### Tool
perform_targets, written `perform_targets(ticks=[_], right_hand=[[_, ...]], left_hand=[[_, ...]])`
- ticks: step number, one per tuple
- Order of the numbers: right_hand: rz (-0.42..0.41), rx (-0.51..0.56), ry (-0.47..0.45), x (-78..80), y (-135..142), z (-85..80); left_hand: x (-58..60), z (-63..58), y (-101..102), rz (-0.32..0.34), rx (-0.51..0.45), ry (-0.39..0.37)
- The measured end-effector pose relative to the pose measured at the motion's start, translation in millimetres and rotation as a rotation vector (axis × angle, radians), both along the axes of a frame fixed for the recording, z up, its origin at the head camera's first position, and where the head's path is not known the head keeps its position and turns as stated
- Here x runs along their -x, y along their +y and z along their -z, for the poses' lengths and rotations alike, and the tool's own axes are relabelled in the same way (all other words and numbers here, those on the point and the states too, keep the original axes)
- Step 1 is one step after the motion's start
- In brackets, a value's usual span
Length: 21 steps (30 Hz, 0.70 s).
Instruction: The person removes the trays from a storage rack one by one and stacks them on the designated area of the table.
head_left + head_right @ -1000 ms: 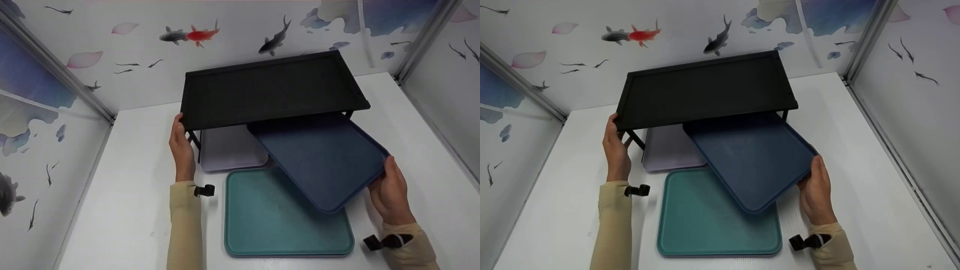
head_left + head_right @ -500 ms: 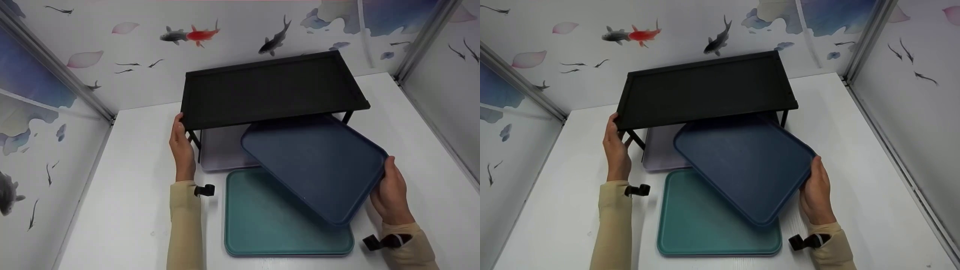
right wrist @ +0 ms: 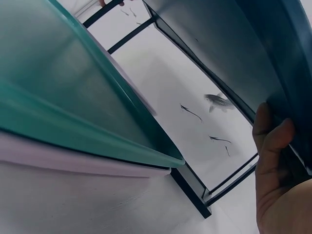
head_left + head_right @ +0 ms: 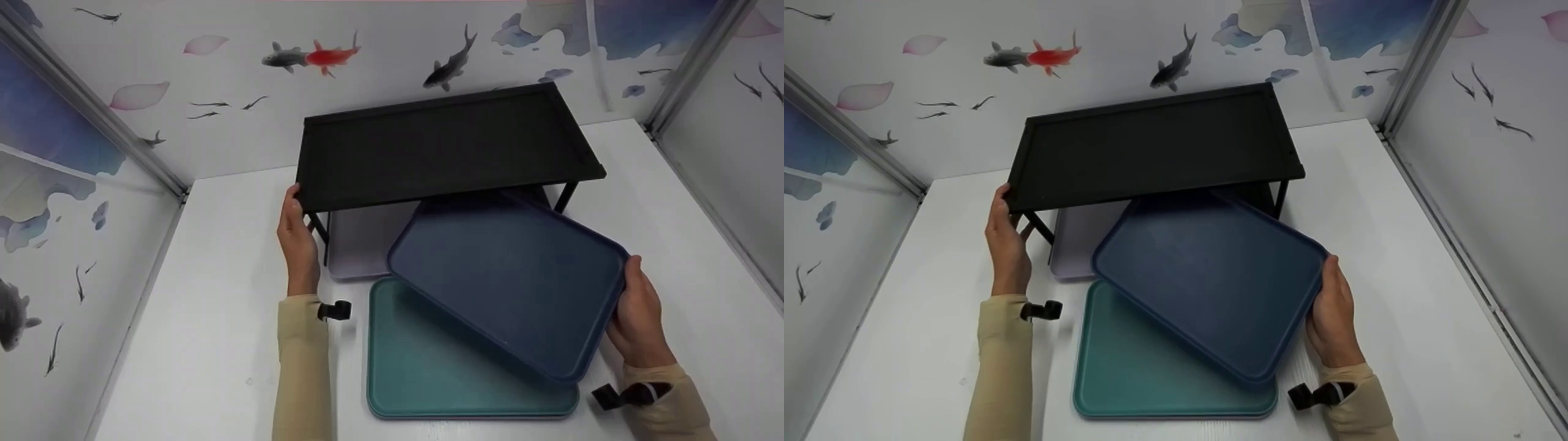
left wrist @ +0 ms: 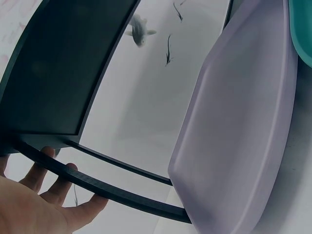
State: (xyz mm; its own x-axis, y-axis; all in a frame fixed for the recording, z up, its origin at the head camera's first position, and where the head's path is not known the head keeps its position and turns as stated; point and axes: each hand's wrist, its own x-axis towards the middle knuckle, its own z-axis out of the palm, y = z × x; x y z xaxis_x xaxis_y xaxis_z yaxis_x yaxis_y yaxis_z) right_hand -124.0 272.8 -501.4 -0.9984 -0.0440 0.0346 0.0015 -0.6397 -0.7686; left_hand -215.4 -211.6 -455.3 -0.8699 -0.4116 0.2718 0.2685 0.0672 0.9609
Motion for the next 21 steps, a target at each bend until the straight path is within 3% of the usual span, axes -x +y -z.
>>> perform_targets(ticks=[16, 21], right_hand=[[-0.015, -0.120, -0.061, 0.7, 1.3, -1.5], [-0.032, -0.202, -0.095, 1.8, 2.1, -0.8]], left_hand=[[0.3, 1.1, -0.5, 0.025, -0.007, 0.031], [0.1, 1.6, -0.6, 0.028, -0.004, 0.036]])
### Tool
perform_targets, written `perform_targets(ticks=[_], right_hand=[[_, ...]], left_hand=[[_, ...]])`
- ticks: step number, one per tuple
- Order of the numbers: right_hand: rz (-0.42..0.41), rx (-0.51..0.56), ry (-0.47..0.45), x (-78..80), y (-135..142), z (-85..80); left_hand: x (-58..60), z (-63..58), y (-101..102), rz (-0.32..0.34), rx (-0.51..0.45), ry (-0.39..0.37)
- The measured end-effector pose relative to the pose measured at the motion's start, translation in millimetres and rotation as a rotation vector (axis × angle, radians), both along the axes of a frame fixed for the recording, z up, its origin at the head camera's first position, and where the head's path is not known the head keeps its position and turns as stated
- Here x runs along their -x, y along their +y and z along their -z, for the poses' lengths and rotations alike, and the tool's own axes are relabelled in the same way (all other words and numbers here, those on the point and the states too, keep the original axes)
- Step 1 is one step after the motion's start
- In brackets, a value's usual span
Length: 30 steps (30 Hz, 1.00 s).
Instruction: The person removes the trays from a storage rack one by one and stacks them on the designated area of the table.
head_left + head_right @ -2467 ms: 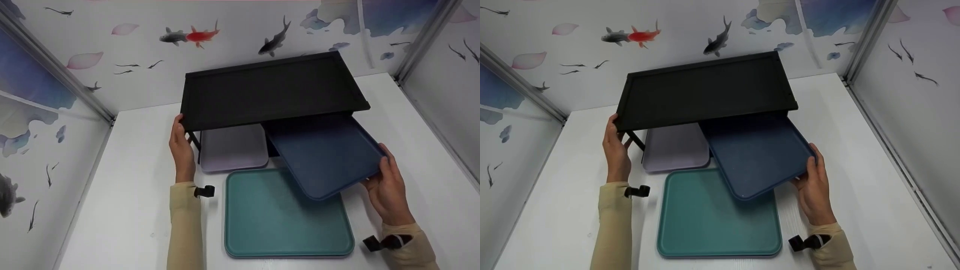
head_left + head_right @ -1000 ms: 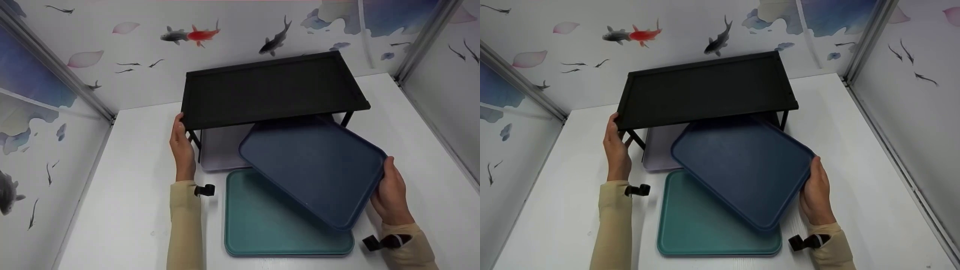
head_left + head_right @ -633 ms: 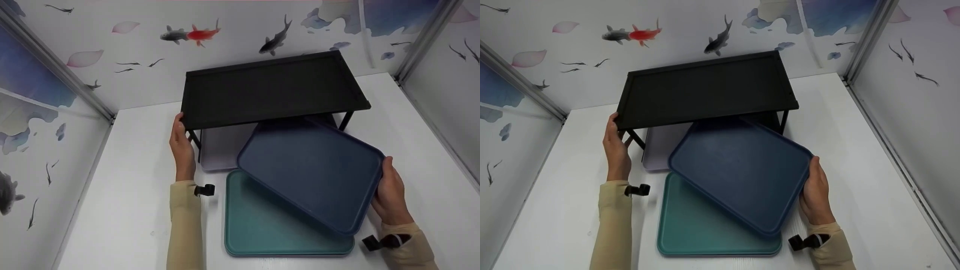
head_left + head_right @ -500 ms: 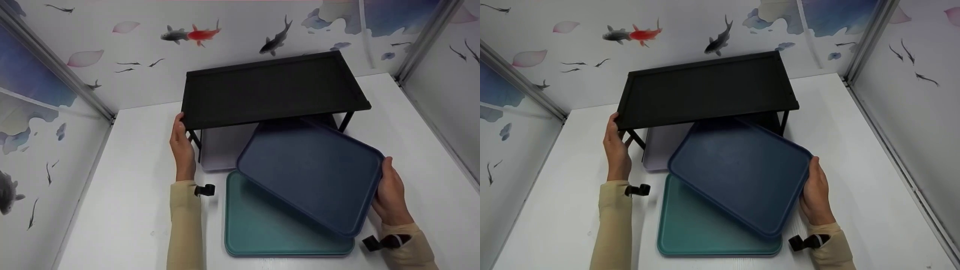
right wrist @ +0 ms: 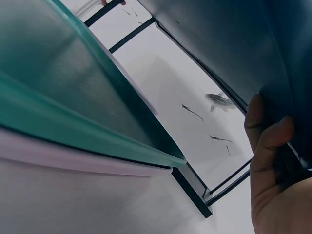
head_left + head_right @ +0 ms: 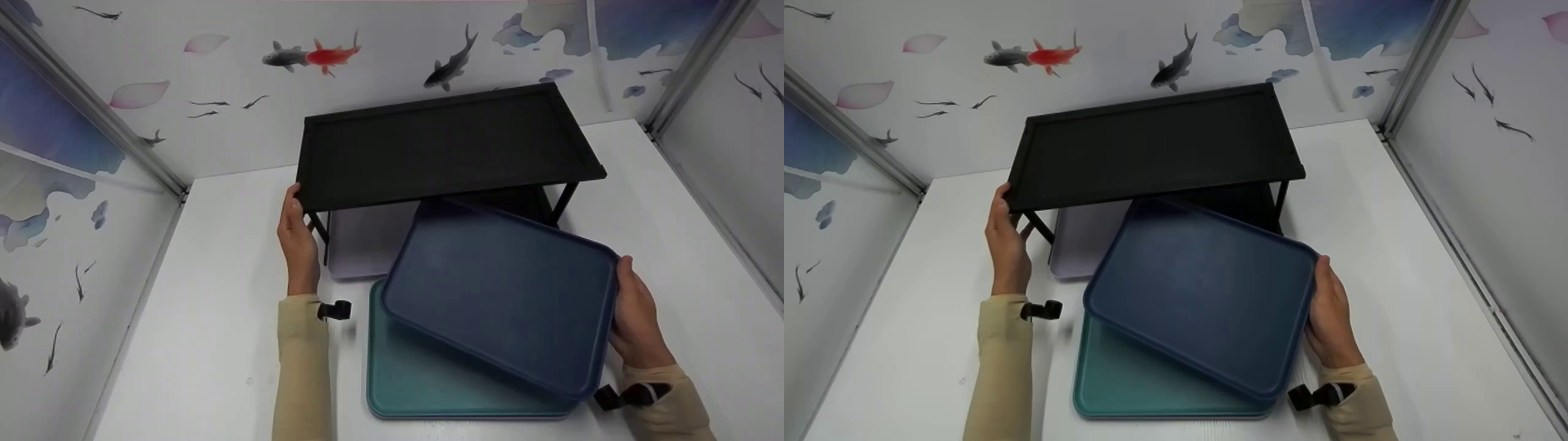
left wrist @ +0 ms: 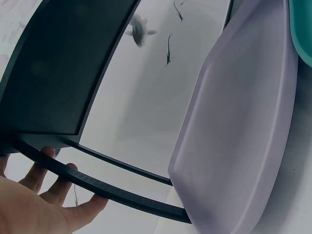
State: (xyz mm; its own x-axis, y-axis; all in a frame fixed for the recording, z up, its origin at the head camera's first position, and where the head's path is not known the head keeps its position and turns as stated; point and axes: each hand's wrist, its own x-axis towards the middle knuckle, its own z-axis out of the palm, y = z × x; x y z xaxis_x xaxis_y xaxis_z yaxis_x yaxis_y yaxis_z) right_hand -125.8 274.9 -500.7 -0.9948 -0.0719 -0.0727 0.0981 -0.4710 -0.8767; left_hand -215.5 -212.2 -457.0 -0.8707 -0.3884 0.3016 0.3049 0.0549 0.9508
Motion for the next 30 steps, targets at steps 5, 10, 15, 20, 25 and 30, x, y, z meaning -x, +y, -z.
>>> perform_targets(ticks=[5, 10, 15, 20, 25, 30], right_hand=[[-0.028, -0.129, -0.043, -0.2, 0.1, 2.4], [-0.040, -0.218, -0.078, -0.1, 0.1, 3.3], [-0.050, -0.259, -0.115, 0.4, 0.2, 2.9], [-0.058, -0.300, -0.137, 2.2, -1.5, 2.9], [-0.099, -0.310, -0.097, 2.8, -3.1, 5.1], [-0.129, -0.346, -0.074, 2.5, -4.1, 5.8]], left_hand=[[-0.3, -0.1, -0.2, -0.005, 0.004, -0.009], [0.4, 0.4, -0.6, 0.002, -0.001, -0.011], [0.1, -0.1, -0.2, -0.004, 0.001, -0.021], [-0.3, -0.8, -0.2, -0.013, -0.005, -0.024], [0.0, -0.3, -0.3, -0.012, -0.013, -0.012], [-0.4, -0.4, -0.2, -0.009, -0.008, -0.013]])
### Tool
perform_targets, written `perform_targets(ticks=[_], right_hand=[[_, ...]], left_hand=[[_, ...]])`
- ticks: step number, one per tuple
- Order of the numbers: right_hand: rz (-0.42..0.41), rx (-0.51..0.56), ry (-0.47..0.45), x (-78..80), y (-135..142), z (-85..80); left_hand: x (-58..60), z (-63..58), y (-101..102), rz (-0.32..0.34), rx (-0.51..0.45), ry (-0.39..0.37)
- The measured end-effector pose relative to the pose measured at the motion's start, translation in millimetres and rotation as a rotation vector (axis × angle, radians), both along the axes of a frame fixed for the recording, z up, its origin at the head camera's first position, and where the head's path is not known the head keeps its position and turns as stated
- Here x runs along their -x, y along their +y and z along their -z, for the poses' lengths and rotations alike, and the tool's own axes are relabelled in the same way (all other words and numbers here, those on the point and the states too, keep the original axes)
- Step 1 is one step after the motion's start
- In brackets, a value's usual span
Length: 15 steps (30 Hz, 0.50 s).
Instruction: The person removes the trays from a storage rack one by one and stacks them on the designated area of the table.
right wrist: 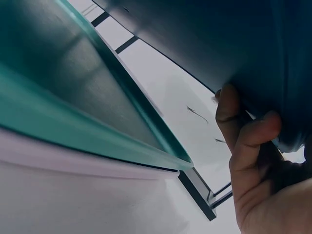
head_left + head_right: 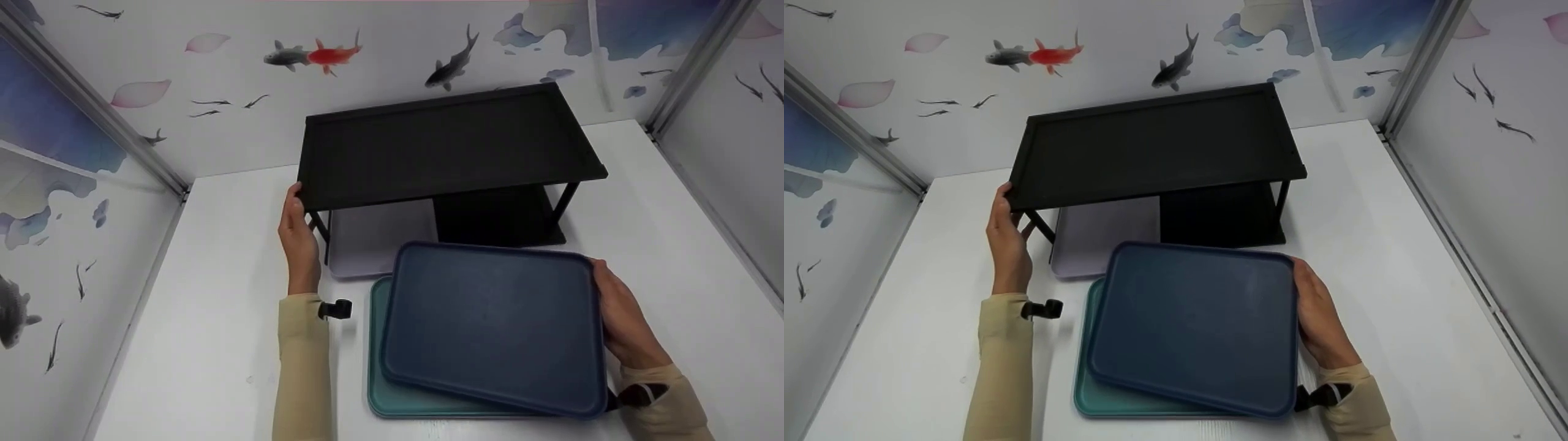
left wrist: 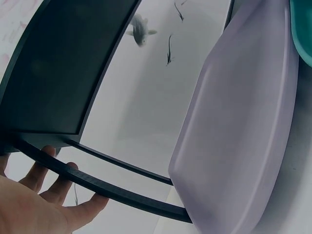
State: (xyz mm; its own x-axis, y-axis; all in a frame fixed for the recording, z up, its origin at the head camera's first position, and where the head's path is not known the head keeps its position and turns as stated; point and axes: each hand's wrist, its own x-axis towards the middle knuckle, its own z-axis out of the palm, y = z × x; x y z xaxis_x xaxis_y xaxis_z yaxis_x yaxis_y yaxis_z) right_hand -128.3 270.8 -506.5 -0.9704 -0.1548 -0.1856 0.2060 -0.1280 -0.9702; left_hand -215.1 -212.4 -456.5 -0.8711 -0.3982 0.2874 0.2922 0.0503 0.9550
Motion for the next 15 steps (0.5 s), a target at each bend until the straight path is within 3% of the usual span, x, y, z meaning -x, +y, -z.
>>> perform_targets(ticks=[9, 15], right_hand=[[-0.036, -0.041, 0.007, 2.8, -1.9, 2.2], [-0.056, -0.138, -0.010, 4.5, -3.7, 3.7]], left_hand=[[0.2, -0.1, -0.3, 0.006, 0.007, 0.001], [0.7, 0.5, -0.9, 0.003, 0.013, -0.002]])
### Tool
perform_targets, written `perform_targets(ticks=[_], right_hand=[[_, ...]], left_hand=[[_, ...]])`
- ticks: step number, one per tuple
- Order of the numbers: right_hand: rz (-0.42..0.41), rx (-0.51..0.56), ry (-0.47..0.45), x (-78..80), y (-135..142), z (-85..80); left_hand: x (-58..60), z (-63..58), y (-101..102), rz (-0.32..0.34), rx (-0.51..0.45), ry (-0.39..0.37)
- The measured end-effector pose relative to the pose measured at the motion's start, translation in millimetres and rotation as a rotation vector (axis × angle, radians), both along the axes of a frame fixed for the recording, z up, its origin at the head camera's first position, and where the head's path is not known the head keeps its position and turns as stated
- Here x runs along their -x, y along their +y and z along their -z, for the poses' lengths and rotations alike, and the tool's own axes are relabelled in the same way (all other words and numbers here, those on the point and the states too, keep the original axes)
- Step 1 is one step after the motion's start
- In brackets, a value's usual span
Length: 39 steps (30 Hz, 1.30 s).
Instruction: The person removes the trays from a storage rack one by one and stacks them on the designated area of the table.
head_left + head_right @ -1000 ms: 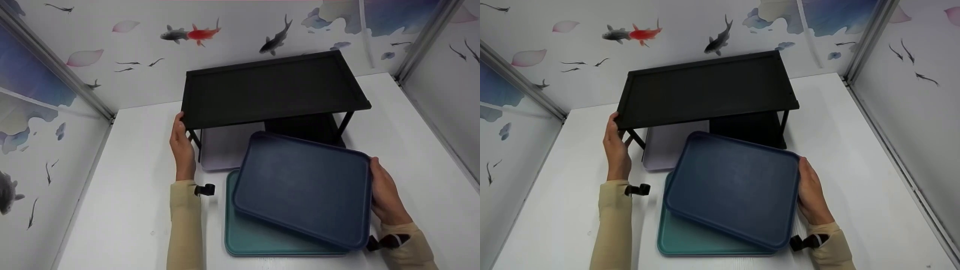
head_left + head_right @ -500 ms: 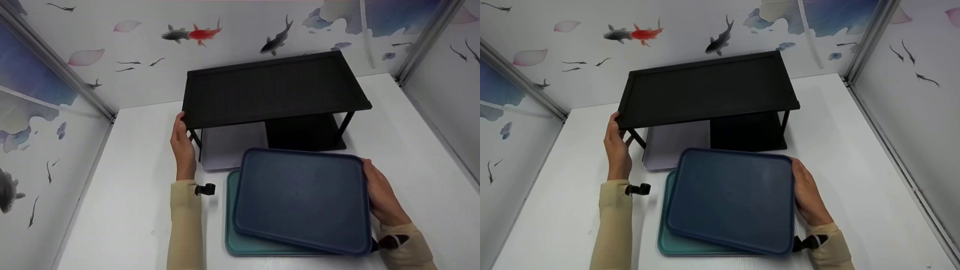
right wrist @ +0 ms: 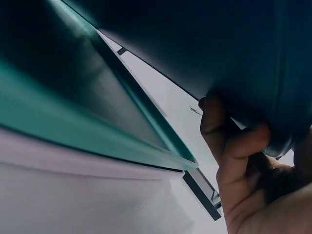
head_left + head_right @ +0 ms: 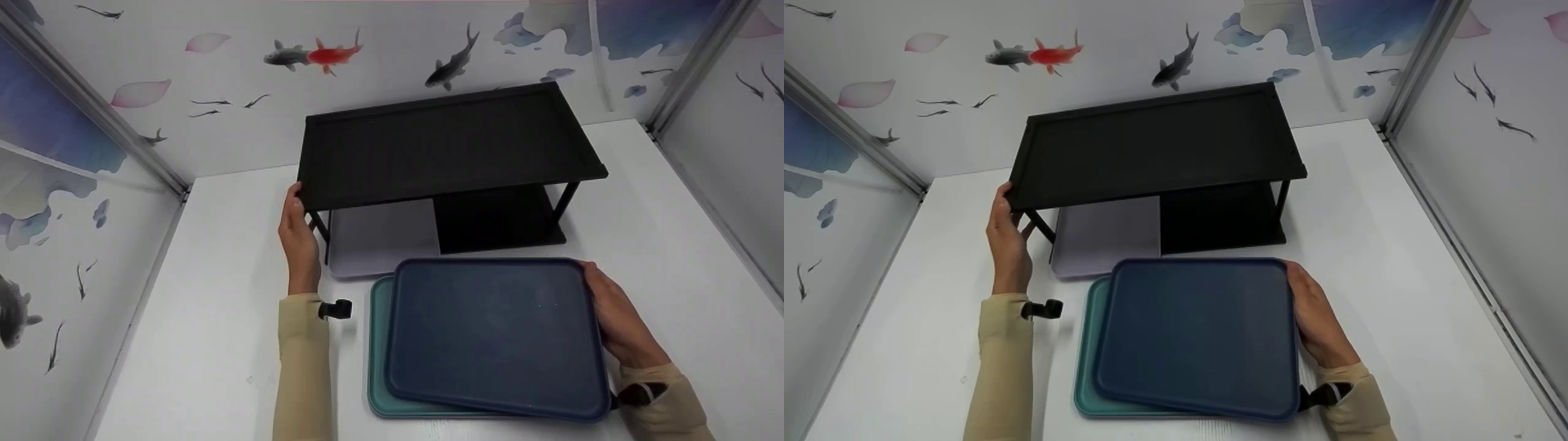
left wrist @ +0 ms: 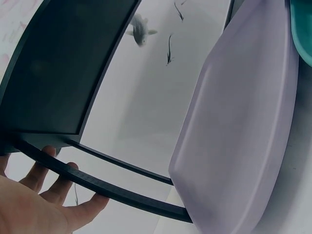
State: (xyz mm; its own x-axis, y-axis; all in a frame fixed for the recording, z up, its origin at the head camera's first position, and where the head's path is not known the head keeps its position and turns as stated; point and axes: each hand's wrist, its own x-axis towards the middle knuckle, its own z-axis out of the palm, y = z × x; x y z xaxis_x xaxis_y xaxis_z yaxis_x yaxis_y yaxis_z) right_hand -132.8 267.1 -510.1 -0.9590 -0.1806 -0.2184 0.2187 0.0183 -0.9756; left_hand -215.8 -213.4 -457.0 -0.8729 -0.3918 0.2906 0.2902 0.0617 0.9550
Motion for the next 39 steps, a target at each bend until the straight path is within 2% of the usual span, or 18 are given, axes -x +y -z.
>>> perform_targets(ticks=[9, 15, 30, 35, 39], right_hand=[[-0.056, 0.072, -0.025, -1.4, -1.8, -3.7], [-0.052, 0.013, -0.039, -1.2, -5.0, -6.0], [-0.037, -0.155, 0.086, -3.3, -11.1, -1.7], [-0.039, -0.250, 0.098, -3.2, -11.7, 0.8], [-0.048, -0.285, 0.088, -2.7, -11.4, 1.8]], left_hand=[[-0.2, -0.3, 0.1, -0.005, -0.005, -0.001], [-1.0, -1.0, 0.3, -0.009, 0.002, -0.005], [-1.1, -0.9, 0.8, -0.005, -0.006, -0.017], [-0.9, -1.0, 0.7, -0.010, -0.006, -0.013], [-1.4, -0.9, 0.7, -0.008, -0.003, -0.014]])
